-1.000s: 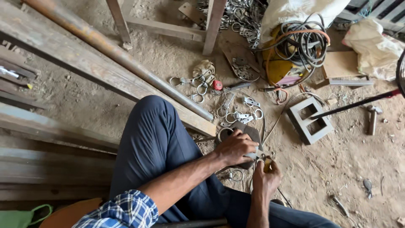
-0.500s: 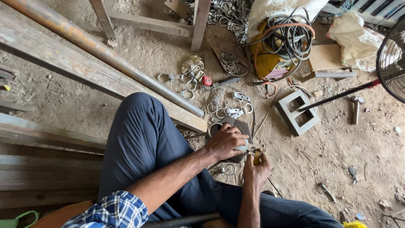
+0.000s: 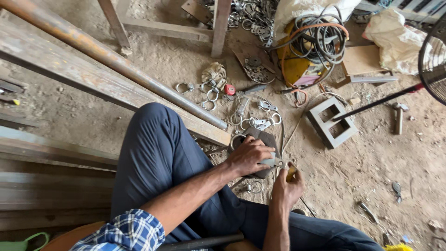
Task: The person sits on the floor and uses a hammer to assemble metal shackles by fitting pins and plates together. They strike the components with the hammer to secure them and place the parts on the ground.
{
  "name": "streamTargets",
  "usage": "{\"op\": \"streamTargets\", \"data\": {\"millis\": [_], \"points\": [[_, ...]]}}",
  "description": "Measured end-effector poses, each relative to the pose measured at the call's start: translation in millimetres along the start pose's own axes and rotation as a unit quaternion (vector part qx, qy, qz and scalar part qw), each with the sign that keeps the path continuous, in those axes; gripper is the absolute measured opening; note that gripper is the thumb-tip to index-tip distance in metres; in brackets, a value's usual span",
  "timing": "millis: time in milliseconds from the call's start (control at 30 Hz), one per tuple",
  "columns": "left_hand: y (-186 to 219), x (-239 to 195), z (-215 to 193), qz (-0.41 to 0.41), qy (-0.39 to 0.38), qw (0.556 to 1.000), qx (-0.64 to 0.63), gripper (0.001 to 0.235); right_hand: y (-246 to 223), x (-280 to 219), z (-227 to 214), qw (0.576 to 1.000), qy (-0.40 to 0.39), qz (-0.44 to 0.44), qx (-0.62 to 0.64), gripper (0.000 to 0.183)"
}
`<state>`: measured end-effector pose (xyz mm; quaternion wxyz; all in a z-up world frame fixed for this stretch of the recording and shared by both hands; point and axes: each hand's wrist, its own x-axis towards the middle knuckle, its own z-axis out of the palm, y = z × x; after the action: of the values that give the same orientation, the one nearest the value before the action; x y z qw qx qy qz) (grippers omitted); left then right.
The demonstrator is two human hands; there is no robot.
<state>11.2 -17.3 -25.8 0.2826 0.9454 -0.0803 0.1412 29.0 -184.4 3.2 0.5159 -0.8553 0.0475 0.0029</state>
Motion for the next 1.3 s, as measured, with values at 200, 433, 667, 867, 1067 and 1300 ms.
{"op": "streamTargets", "data": {"millis": [200,433,667,867,1067,1300], "points": [[-3,0,7,-0.002,-0.001,1.000,-0.004,0.036,-16,-6,-3,1.000,-0.002,0.022,-0.004,0.033],[-6,1,9,0.010,0.008,1.000,0.005,0.033,-9,-1,-3,0.983,0.046,0.132,0.121,0.027],[7,-5,-21,0.019,0.050,0.999,-0.007,0.039,-6,5,-14,0.935,0.042,0.133,0.327,0.020],[10,-6,-31,0.016,0.024,0.999,-0.024,0.027,-27,-10,-31,0.955,0.087,0.038,0.279,0.015],[9,-3,-36,0.013,0.009,1.000,-0.026,0.026,-42,-11,-35,0.946,0.086,0.054,0.309,0.029],[8,-6,-41,-0.003,0.000,0.999,-0.036,0.025,-34,-7,-28,0.955,0.093,0.077,0.270,0.028]]}}
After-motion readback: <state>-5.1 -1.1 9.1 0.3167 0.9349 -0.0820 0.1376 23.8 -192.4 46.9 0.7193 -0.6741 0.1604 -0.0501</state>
